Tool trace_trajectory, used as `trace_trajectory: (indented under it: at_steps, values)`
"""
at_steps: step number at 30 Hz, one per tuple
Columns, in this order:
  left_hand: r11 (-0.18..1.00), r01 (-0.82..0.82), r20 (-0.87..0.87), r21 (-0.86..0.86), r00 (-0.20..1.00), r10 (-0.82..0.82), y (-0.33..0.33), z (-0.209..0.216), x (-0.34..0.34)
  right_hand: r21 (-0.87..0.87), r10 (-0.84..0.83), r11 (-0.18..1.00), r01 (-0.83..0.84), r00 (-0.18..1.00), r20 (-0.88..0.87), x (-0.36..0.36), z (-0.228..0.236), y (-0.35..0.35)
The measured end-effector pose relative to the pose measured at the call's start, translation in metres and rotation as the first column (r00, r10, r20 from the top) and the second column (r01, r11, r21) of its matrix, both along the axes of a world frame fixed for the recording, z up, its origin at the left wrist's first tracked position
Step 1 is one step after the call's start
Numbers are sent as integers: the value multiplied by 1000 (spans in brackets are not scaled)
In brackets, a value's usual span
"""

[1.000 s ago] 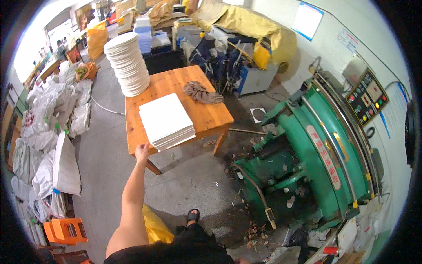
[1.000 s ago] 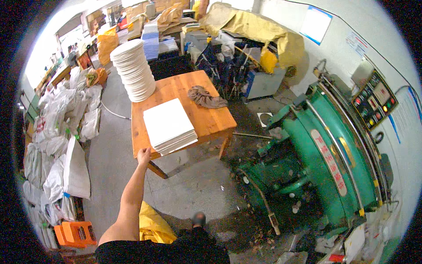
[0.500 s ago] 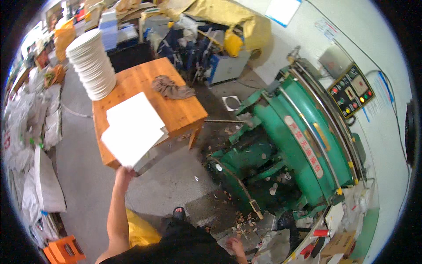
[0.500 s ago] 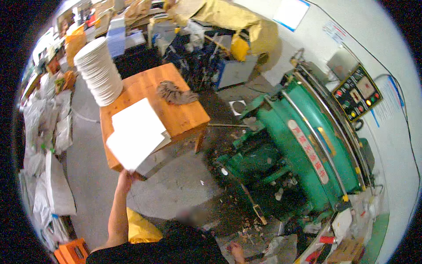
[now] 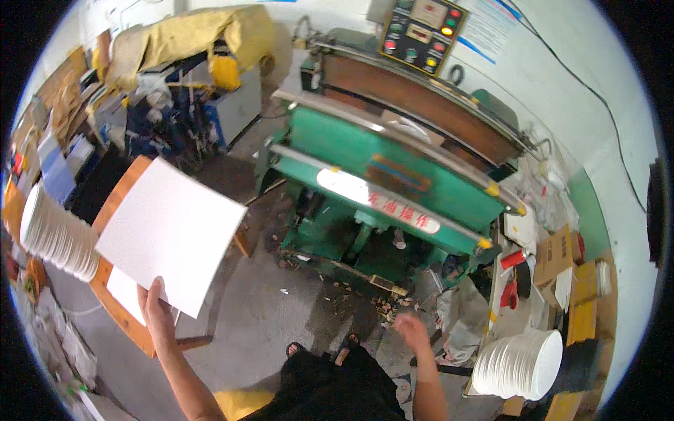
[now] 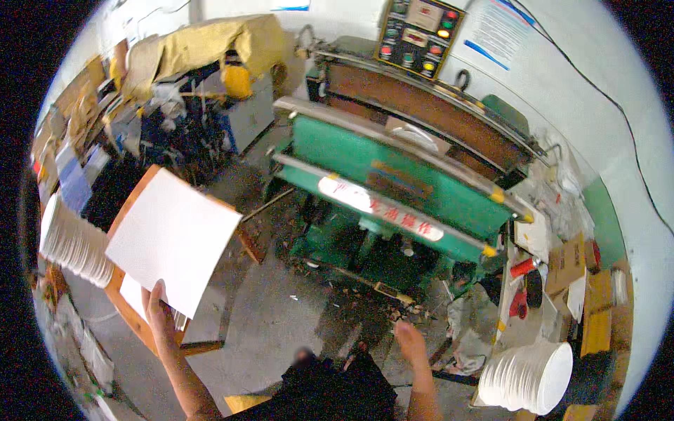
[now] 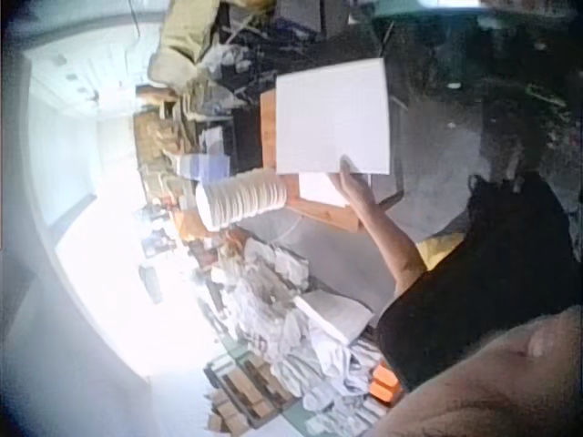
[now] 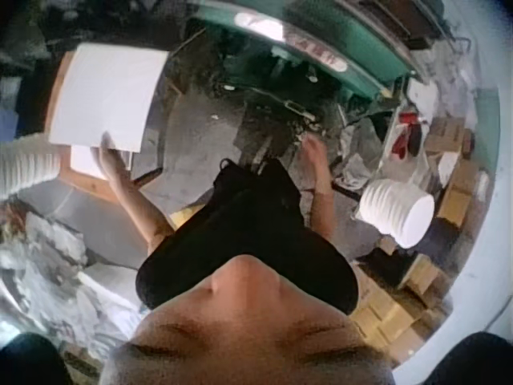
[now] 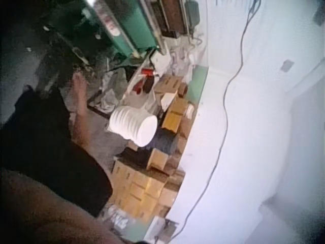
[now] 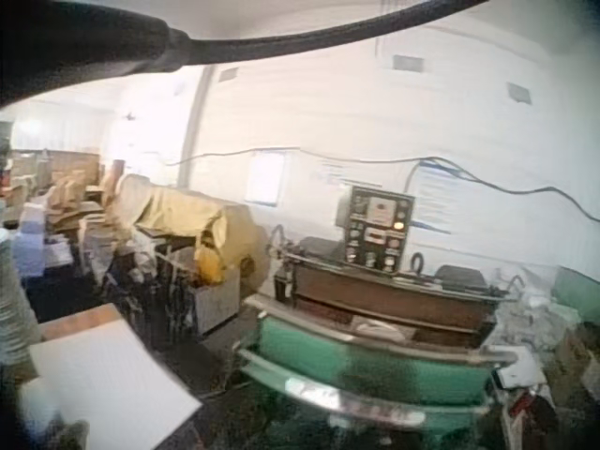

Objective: The person picks up square paper sheets from a table, places them into an industrial press machine, and then removes the resulting circular paper plates to a stack.

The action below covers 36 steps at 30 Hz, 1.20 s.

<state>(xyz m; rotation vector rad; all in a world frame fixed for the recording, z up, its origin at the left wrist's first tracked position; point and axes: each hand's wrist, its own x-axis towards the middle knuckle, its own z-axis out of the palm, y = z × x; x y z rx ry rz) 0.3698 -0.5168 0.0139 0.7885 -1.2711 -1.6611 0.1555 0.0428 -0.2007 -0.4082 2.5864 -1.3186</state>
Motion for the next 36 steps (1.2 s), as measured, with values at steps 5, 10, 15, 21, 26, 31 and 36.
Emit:
trace_trajectory:
  at_steps: [5,10,15,21,26,31,36]
  values:
    - [967,168,35,191,983,-178,76,23,-98,-739,-39,645,195,974,222,-105,217,-93]
    - [850,412,34,329,894,-447,168,4,-150,-762,-280,497,414,908,311,-278,157,-78]
    - [707,455,69,541,814,-576,227,-42,-150,-310,-451,643,700,673,586,-382,48,-110]
    - [494,444,2,747,742,-670,252,-76,-152,-472,-101,573,670,629,771,-432,-24,-115]
    - [383,586,-105,714,630,-769,275,-81,-235,-505,134,603,617,546,827,-455,10,-83]
    - [354,661,-269,662,650,-711,307,-146,-371,-721,169,443,533,740,650,-392,82,-11]
    - [499,644,-33,580,630,-776,314,-188,-488,-684,-150,298,666,740,655,-296,114,101]
